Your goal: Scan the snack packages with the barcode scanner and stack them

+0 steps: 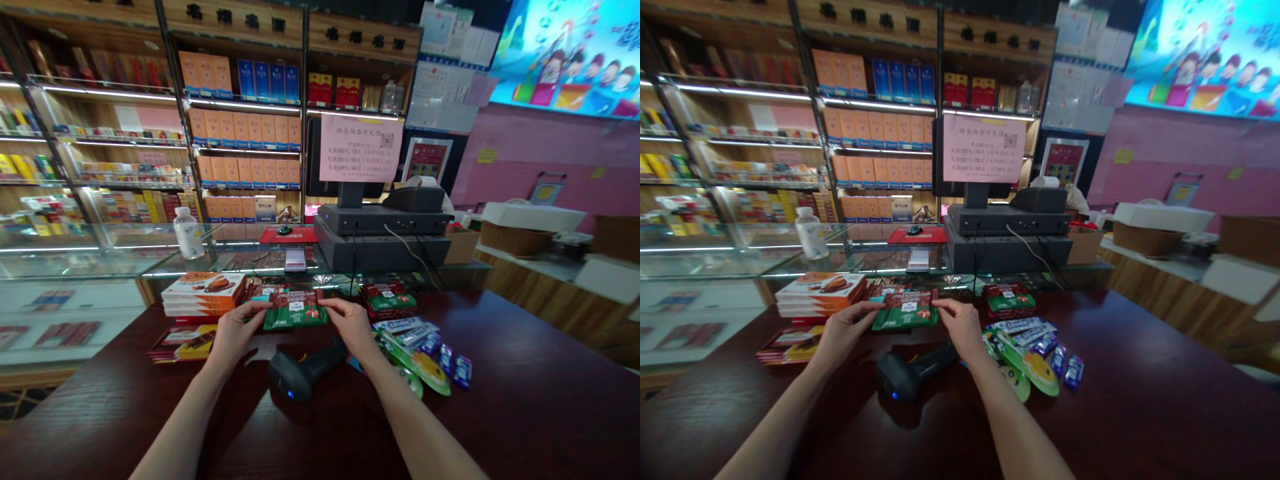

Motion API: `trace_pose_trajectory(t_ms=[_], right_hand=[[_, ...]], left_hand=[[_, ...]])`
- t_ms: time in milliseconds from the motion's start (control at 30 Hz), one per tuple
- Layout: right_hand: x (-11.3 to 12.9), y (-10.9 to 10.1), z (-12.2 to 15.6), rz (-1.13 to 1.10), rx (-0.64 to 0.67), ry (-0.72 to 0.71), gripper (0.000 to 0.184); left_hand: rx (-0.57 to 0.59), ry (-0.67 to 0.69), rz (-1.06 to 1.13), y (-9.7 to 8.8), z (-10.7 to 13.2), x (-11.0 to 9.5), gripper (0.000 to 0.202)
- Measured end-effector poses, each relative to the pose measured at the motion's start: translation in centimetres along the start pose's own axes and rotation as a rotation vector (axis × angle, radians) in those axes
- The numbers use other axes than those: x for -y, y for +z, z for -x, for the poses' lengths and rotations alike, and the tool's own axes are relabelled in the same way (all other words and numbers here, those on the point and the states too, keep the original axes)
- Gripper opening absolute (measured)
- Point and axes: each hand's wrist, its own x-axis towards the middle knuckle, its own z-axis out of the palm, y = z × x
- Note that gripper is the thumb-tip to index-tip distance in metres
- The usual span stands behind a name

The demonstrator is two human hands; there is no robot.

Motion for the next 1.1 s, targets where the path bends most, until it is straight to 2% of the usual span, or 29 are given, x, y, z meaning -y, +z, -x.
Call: trace_pose_trajectory(t_ms=[200,367,433,533,600,700,900,1100], right_hand=[[1.1,-0.2,0.1,0.2,-0.009,-0.119,0.026],[1.7,0.0,0.2,0.368,0.063,-0.184,0.029],[1.7,0.2,0.2,0.416,0.109,-0.178,0.032],[1.9,0.6,0.0,0.48,0.18,-0.165,0.049],[2.1,1.1,-0.4,0.511,0.219,-0.175,0.06],[2.2,2.1,-1.2,0.529,0.251,-0.197,0.065],[2.1,4.1,-3.3,0.516,0.257,-0.112,0.063],[1.7,5.2,-5.1,0.483,0.317,-0.041,0.061]], left_hand=[[0.095,-0.032,-0.054,-0.4,0.0,-0.5,0.046],[0.1,0.109,-0.059,-0.3,-0.3,-0.1,0.044],[0.071,0.175,-0.143,-0.2,-0.3,0.2,0.043],[-0.006,0.286,-0.343,-0.1,-0.2,0.6,0.046],[-0.045,0.349,-0.494,-0.2,0.0,0.8,0.054],[-0.071,0.4,-0.664,-0.3,0.1,1.0,0.069],[-0.096,0.369,-0.771,0.1,-0.2,1.6,0.074],[-0.083,0.332,-0.796,0.5,-0.7,2.6,0.076]])
